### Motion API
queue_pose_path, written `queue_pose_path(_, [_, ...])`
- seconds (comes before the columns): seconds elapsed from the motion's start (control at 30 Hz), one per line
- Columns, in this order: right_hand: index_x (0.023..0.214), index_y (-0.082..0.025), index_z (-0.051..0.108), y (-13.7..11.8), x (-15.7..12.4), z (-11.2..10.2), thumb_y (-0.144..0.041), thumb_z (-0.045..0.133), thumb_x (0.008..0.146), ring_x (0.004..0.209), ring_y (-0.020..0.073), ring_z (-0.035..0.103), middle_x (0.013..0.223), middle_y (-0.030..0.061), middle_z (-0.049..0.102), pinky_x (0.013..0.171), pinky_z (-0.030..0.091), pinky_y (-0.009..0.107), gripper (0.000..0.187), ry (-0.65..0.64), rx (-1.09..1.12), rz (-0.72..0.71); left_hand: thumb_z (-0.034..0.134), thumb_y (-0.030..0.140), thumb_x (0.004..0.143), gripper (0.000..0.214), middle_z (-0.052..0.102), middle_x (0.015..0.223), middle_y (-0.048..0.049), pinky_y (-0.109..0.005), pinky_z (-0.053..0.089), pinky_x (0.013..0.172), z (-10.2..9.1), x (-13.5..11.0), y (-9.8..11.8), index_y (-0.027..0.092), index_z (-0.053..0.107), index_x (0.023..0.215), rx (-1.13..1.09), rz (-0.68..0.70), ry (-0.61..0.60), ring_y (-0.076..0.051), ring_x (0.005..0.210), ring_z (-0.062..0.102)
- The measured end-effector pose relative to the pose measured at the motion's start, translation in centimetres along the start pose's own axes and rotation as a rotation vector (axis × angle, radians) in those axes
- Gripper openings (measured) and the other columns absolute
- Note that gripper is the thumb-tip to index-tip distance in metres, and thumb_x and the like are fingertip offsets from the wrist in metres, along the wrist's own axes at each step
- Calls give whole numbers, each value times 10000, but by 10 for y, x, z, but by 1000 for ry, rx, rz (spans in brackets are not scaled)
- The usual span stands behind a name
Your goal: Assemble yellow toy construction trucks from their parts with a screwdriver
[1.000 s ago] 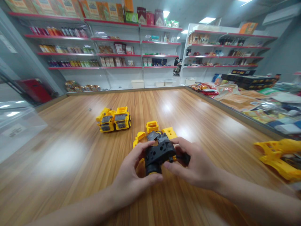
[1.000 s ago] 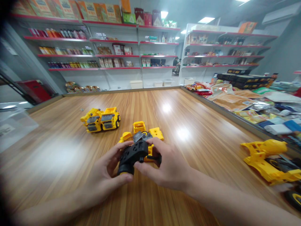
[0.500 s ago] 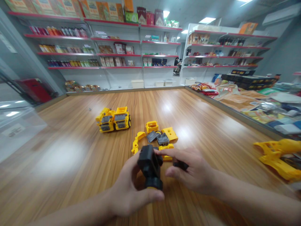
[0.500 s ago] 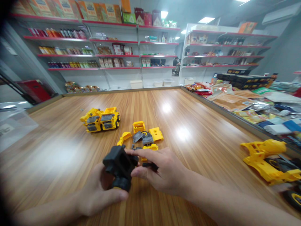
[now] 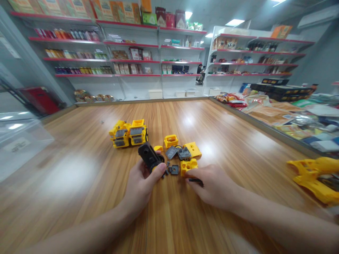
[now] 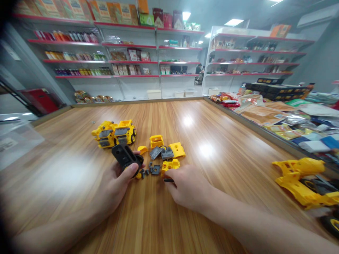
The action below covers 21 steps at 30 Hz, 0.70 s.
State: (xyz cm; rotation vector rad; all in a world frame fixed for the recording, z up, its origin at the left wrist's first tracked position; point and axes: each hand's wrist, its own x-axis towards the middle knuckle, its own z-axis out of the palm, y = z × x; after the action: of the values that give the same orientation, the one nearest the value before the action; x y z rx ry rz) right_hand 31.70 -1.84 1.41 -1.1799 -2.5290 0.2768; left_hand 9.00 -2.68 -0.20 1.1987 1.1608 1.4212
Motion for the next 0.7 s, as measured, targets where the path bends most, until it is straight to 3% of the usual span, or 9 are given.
queue_pose_path(0.17, [981, -196, 671, 6, 1, -3, -142, 551, 879, 785, 182, 679, 900, 45, 723, 691, 465, 270, 167, 213, 78, 14, 723, 390, 807, 541, 655, 1000, -56, -315, 485, 860, 1, -6, 6, 198, 524, 1272, 4, 35, -57, -213, 959, 625])
queue_pose_path(0.37, [1084, -218, 675, 29, 10, -9, -170, 548, 925, 854, 185, 648, 976, 58, 670, 743, 505, 290, 209, 364, 70, 16, 722, 391, 793, 455, 583, 1000, -64, -287, 473, 744, -1, -14, 14, 187, 528, 1150, 12, 94, -411, -168, 817, 560])
queue_pose_path(0.53, [1155, -230, 650, 50, 18, -4, -163, 531, 947, 1091, 196, 623, 1194, 46, 660, 955, 498, 328, 248, 358, 93, -64, 664, 447, 830, 412, 588, 1026, -113, -356, 483, 738, -3, -14, 20, 169, 524, 1100, 5, -14, -693, -247, 904, 587])
queue_pose_path(0.7, [1243, -239, 606, 55, 18, 1, -142, 485, 956, 1164, 193, 610, 1299, 35, 629, 1011, 488, 342, 327, 234, 96, -121, 647, 431, 853, 370, 588, 1183, -154, -416, 490, 831, -4, -13, 13, 173, 517, 1084, -49, -23, -699, -291, 1028, 593])
